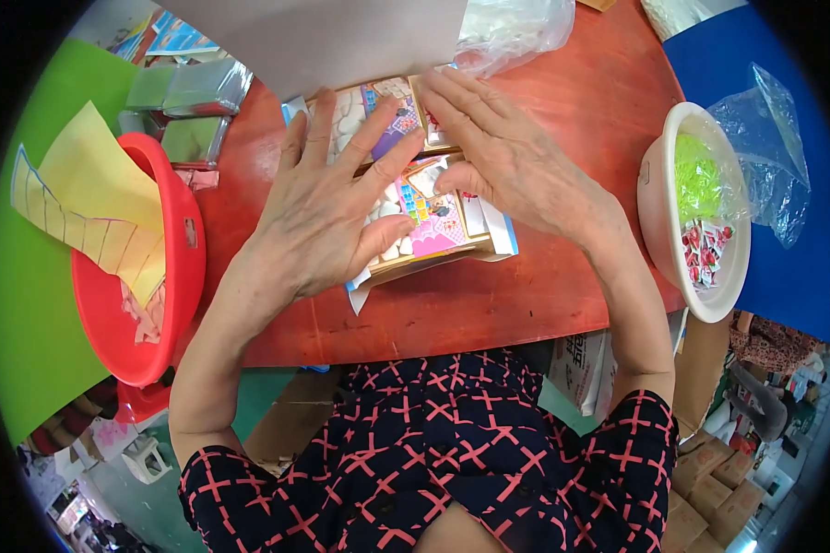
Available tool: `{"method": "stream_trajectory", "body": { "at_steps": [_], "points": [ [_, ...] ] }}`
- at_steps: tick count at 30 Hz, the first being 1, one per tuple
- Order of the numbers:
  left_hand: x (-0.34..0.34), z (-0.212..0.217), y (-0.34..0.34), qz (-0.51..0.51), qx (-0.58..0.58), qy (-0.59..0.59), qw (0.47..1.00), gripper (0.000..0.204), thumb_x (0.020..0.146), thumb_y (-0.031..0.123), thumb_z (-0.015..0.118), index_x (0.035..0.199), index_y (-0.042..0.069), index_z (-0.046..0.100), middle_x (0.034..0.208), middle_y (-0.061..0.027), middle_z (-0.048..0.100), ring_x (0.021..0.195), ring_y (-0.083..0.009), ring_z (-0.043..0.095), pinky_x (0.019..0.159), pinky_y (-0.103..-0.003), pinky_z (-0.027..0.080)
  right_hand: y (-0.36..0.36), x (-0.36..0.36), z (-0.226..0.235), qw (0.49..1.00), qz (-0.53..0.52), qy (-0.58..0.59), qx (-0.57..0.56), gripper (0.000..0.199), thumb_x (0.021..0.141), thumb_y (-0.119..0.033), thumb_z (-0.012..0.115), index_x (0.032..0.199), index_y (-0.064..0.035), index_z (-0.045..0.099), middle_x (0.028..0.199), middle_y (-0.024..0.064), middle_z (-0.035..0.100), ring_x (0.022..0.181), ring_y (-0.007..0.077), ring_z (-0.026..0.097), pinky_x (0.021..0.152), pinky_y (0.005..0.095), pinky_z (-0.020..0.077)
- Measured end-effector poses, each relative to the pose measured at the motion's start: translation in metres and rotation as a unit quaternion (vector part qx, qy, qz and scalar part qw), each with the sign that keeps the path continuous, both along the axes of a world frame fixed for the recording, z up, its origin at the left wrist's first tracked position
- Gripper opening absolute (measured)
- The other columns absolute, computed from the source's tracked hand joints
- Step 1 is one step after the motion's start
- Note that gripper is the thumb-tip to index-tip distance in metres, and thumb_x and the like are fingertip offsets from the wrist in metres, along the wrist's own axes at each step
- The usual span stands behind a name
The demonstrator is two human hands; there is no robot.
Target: Packaging small individual packets into colorful cardboard display boxes and placing them into a larger shipping carton.
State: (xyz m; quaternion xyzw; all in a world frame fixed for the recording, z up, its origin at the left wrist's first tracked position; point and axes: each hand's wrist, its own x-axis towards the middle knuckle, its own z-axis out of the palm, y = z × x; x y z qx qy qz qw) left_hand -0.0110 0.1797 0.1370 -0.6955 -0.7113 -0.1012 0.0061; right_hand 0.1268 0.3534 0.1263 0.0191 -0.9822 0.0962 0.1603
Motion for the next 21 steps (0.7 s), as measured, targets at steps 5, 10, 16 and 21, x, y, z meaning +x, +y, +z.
{"method": "stream_trajectory", "body": {
  "at_steps": [5, 10, 16, 21],
  "points": [
    [-0.006, -0.009, 0.0, -0.001, 0.029, -0.037, 0.999, 0.058, 0.081, 0.029, 0.054, 0.133, 0.014, 0.036, 0.139, -0.0128, 0.03, 0.127, -0.0468, 0.018, 0.106, -0.051, 0.013, -0.01, 0.0, 0.0, 0.999, -0.017, -0.018, 0.023, 0.083, 0.079, -0.06, 0.035, 0.129, 0.0054, 0.033, 0.134, 0.0198, 0.035, 0.127, 0.0329, 0.029, 0.104, 0.0404, 0.0267],
    [-0.01, -0.032, 0.0, 0.024, 0.214, -0.379, 0.9, 0.048, 0.076, -0.004, 0.039, 0.123, 0.003, 0.041, 0.138, -0.0186, 0.032, 0.131, -0.0349, 0.023, 0.108, -0.043, 0.015, -0.02, -0.004, 0.005, 0.998, -0.06, -0.007, 0.034, 0.087, 0.077, -0.065, 0.031, 0.128, 0.005, 0.036, 0.131, 0.0194, 0.038, 0.124, 0.0327, 0.033, 0.103, 0.0411, 0.0277],
    [-0.001, -0.041, 0.002, 0.116, 0.284, -0.419, 0.855, 0.045, 0.075, -0.016, 0.033, 0.116, 0.002, 0.037, 0.139, -0.0172, 0.025, 0.132, -0.0256, 0.023, 0.108, -0.036, 0.017, -0.021, -0.009, 0.008, 0.998, -0.061, 0.0, 0.034, 0.079, 0.078, -0.06, 0.037, 0.125, 0.0037, 0.041, 0.127, 0.0167, 0.043, 0.116, 0.0332, 0.041, 0.101, 0.0425, 0.0308],
    [0.008, -0.039, 0.004, 0.205, 0.329, -0.355, 0.851, 0.053, 0.076, -0.013, 0.04, 0.126, 0.0, 0.026, 0.133, -0.014, 0.025, 0.127, -0.0214, 0.028, 0.105, -0.034, 0.022, -0.028, -0.01, 0.011, 0.995, -0.068, 0.036, -0.058, 0.062, 0.081, -0.051, 0.045, 0.12, -0.0036, 0.049, 0.123, 0.0142, 0.046, 0.113, 0.0321, 0.043, 0.098, 0.0426, 0.0328]
  ]
}}
